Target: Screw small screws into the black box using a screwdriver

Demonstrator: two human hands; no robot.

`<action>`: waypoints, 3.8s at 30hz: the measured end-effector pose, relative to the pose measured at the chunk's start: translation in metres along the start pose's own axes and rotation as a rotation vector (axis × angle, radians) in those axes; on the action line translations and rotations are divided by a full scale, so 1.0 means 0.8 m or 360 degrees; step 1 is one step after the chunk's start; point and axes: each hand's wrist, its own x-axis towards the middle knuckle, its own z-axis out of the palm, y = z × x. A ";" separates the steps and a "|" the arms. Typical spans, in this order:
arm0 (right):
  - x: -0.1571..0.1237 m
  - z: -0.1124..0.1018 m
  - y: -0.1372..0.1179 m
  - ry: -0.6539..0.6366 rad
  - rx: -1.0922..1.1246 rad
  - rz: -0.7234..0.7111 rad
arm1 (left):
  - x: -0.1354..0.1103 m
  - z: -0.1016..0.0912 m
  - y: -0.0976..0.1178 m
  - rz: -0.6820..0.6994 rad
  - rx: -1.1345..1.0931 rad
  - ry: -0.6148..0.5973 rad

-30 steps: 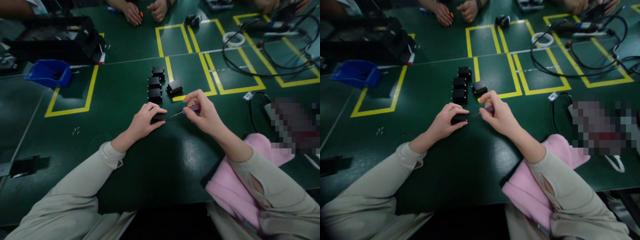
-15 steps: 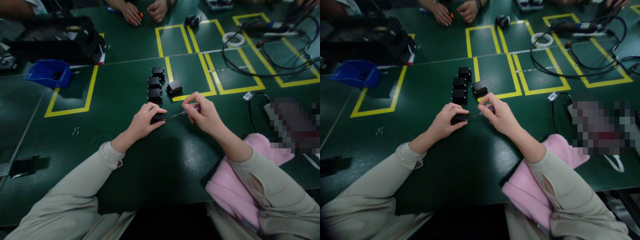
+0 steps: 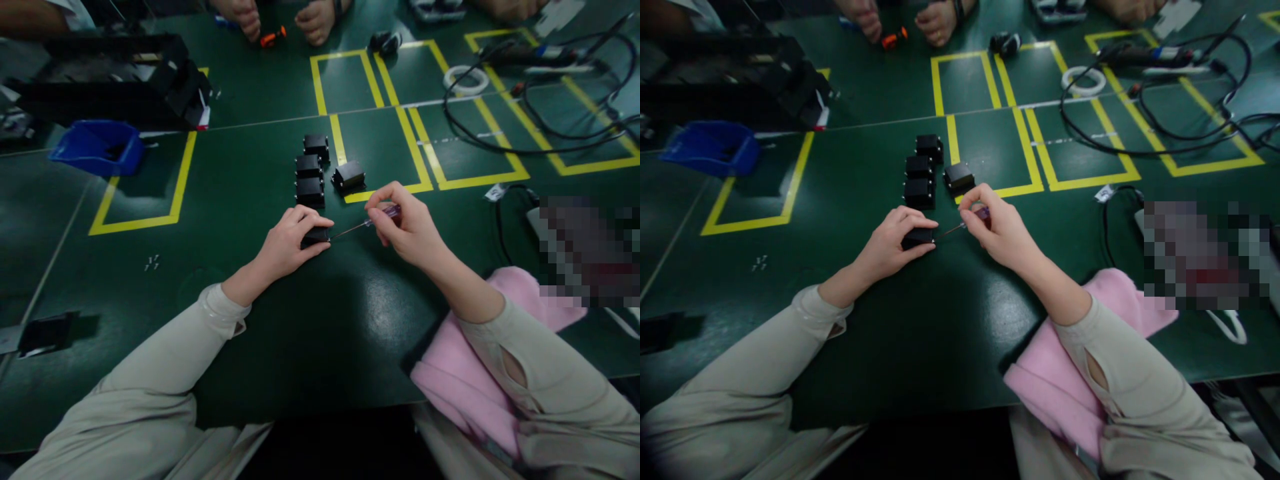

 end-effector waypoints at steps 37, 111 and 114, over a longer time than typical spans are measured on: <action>0.000 0.000 -0.004 -0.0022 0.0071 0.0038 | 0.000 -0.001 0.000 -0.0003 -0.0004 -0.0011; -0.002 0.003 -0.004 0.0059 -0.0231 -0.0138 | 0.001 0.001 0.001 0.0022 -0.0019 -0.0012; -0.003 0.004 -0.004 0.0098 -0.0225 -0.0152 | 0.002 0.003 0.003 0.0029 -0.0050 -0.0024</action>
